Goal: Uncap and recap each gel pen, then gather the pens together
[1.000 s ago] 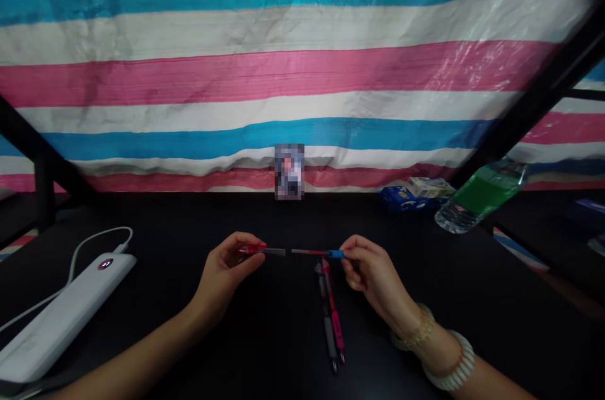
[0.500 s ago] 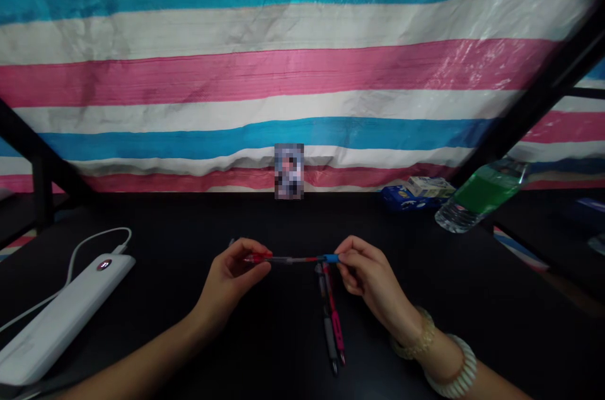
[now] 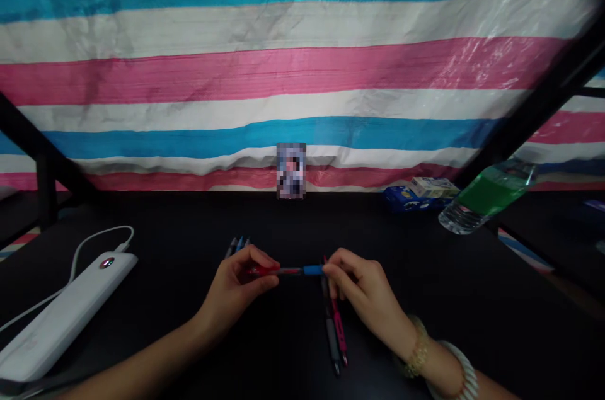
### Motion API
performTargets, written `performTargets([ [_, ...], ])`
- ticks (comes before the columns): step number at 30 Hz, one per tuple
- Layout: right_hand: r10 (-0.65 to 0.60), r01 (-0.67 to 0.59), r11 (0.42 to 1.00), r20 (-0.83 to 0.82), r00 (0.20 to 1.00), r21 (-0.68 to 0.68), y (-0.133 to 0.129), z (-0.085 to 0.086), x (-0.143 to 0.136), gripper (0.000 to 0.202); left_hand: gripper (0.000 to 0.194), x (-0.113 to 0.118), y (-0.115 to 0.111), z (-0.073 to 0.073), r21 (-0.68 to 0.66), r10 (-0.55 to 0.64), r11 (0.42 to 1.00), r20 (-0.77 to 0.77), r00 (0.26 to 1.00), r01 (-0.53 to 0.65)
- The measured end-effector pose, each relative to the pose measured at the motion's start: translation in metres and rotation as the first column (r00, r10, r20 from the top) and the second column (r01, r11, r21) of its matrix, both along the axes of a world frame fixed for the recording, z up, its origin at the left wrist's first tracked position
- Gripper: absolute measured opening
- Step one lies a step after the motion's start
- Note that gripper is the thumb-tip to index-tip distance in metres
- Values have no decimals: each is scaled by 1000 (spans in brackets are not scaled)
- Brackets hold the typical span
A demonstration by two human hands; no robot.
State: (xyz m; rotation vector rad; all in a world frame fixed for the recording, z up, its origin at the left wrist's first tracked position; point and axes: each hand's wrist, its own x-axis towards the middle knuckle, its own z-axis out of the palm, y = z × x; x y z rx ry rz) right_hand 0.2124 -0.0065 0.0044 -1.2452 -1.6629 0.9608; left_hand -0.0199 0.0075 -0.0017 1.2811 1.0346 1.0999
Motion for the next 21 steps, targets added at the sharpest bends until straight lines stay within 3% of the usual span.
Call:
performTargets([
  [2, -1, -2, 999, 86, 996, 38, 0, 1, 1, 38, 18, 1, -1, 1, -24, 2, 1000, 1, 1000, -2],
  [5, 52, -55, 998, 111, 992, 24, -1, 3, 1, 23, 19, 2, -1, -1, -87, 39, 995, 15, 999, -38],
  [8, 97, -101, 994, 86, 992, 43, -1, 4, -1, 33, 20, 0, 0, -6, -126, 87, 989, 51, 995, -80],
  [10, 110, -113, 992, 75, 991, 48, -1, 4, -1, 21, 21, 0, 2, -8, -125, 93, 989, 57, 994, -85],
  [12, 114, -118, 992, 96, 989, 38, 0, 4, -1, 10, 21, -1, 2, -9, -120, 77, 990, 36, 996, -72],
  [15, 112, -119, 992, 155, 982, 42, 1, 4, 1, 31, 21, 0, 1, -8, -122, 49, 991, 29, 998, -46],
  [18, 101, -110, 992, 136, 986, 59, 2, 4, 2, 16, 21, 0, 1, -7, -127, 66, 990, 56, 996, -58],
  [21, 71, -81, 992, 108, 992, 94, 3, 3, 2, 17, 21, 0, 1, -7, -119, 91, 989, 66, 994, -83],
])
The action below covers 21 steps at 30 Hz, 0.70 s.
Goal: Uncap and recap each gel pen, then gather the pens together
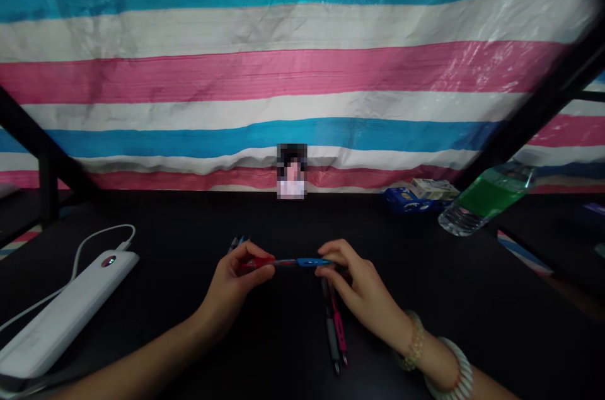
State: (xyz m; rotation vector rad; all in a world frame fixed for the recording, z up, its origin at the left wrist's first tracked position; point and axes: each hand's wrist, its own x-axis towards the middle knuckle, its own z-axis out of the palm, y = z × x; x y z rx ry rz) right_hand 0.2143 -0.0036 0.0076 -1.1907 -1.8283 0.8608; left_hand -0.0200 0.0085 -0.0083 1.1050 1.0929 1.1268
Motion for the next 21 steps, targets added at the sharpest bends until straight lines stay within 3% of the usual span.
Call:
performTargets([
  [2, -3, 3, 1000, 7, 1000, 6, 0, -1, 0, 4, 21, 0, 0, -1, -5, -5, 1000, -5, 1000, 5],
  [6, 36, -36, 999, 84, 996, 5, -1, -3, 2, 25, 21, 1, 0, -2, -15, -24, 1000, 23, 999, 24],
  [8, 29, -30, 1000, 69, 997, 8, -1, -2, 1, 11, 21, 1, 0, -2, -10, -12, 1000, 36, 999, 12],
  [12, 10, -12, 999, 44, 999, 42, -1, 1, 0, 3, 20, 0, -1, -1, 2, -6, 1000, 30, 1000, 6],
  [16, 30, -38, 998, 135, 990, 57, -1, 3, 1, 30, 20, 1, -1, 1, 15, -6, 1000, 24, 1000, 5],
  [21, 11, -53, 983, 234, 972, 174, -2, 2, 3, 16, 20, 1, -1, 4, 31, 7, 999, 55, 998, -9],
])
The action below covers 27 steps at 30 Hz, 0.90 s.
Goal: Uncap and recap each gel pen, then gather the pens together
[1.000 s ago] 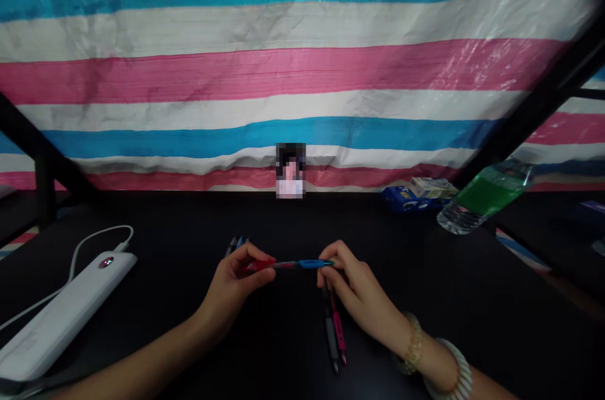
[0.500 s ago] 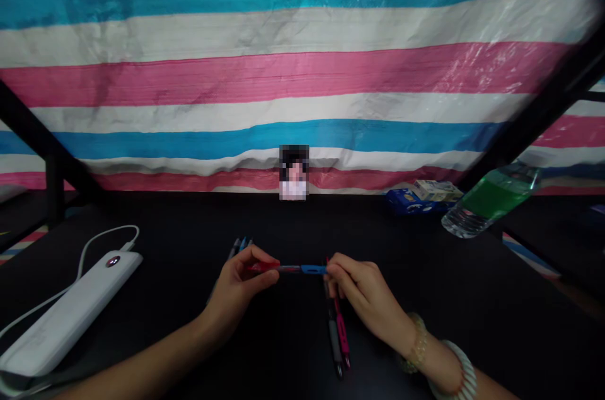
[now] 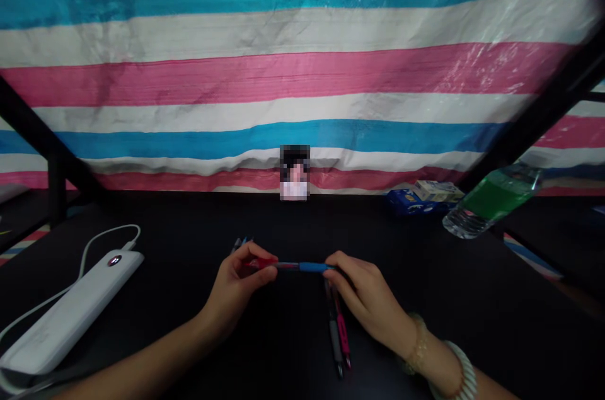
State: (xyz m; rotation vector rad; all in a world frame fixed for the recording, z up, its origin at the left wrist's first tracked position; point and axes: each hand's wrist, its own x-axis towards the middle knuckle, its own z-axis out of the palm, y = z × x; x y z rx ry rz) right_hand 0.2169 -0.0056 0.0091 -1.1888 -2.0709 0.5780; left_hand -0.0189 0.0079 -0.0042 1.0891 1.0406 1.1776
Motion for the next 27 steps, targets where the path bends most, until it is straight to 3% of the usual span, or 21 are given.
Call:
performTargets([
  [4, 43, -51, 995, 103, 994, 80, -2, -5, -1, 29, 17, 0, -2, -3, 53, -16, 998, -14, 1000, 16],
  [7, 51, -51, 998, 25, 998, -24, -7, -7, -5, 36, 16, 1, -4, -5, 73, 3, 997, -5, 1000, -2],
  [9, 21, -36, 985, -88, 996, -171, -10, -7, -8, 42, 16, 3, -5, -4, 88, 18, 996, -4, 1000, -17],
  [13, -40, -115, 885, -318, 947, -451, -11, -5, -11, 53, 14, 4, -8, -1, 131, 20, 991, -8, 1000, -19],
  [21, -100, -277, 705, -478, 873, -653, -4, -6, -10, 52, 11, 2, -12, 0, 367, 15, 930, -72, 997, 12],
  [22, -78, -276, 708, -460, 884, -650, -4, -5, -9, 52, 11, 2, -11, 0, 394, 9, 919, -74, 997, 21],
  [24, -10, -215, 797, -367, 930, -565, -5, -3, -8, 51, 10, 0, -10, 0, 420, 7, 907, -77, 997, 27],
  [27, 39, -52, 980, -70, 997, -193, -6, 0, -5, 39, 10, 0, -8, 1, 384, 30, 923, -85, 996, 5],
])
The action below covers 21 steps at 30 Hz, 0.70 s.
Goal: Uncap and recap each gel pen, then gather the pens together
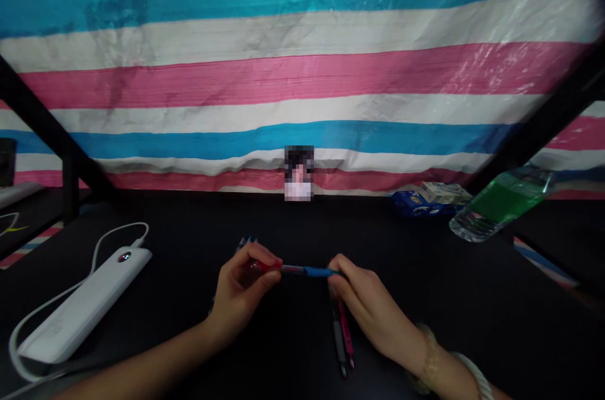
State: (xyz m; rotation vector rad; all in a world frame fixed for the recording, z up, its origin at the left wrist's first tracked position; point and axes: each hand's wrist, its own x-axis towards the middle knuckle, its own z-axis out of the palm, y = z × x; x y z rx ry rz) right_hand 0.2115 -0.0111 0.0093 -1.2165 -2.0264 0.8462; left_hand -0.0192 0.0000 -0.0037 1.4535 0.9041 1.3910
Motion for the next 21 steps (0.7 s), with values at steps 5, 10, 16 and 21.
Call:
performTargets([
  [5, -70, -69, 911, 315, 946, 407, -2, -3, 2, 34, 12, 3, -1, -1, -73, 9, 997, 14, 1000, -7],
  [10, -82, 0, 953, 260, 962, 302, -5, -11, -1, 33, 13, 6, -3, -2, -113, 49, 993, 49, 998, -43],
  [16, -49, 34, 995, 155, 987, 97, -7, -11, -6, 37, 13, 5, -3, -2, -118, 55, 992, 64, 996, -47],
  [21, -14, 14, 1000, 90, 996, -2, -11, -3, -8, 38, 21, 4, -1, -2, -161, 53, 986, 93, 994, -37],
])
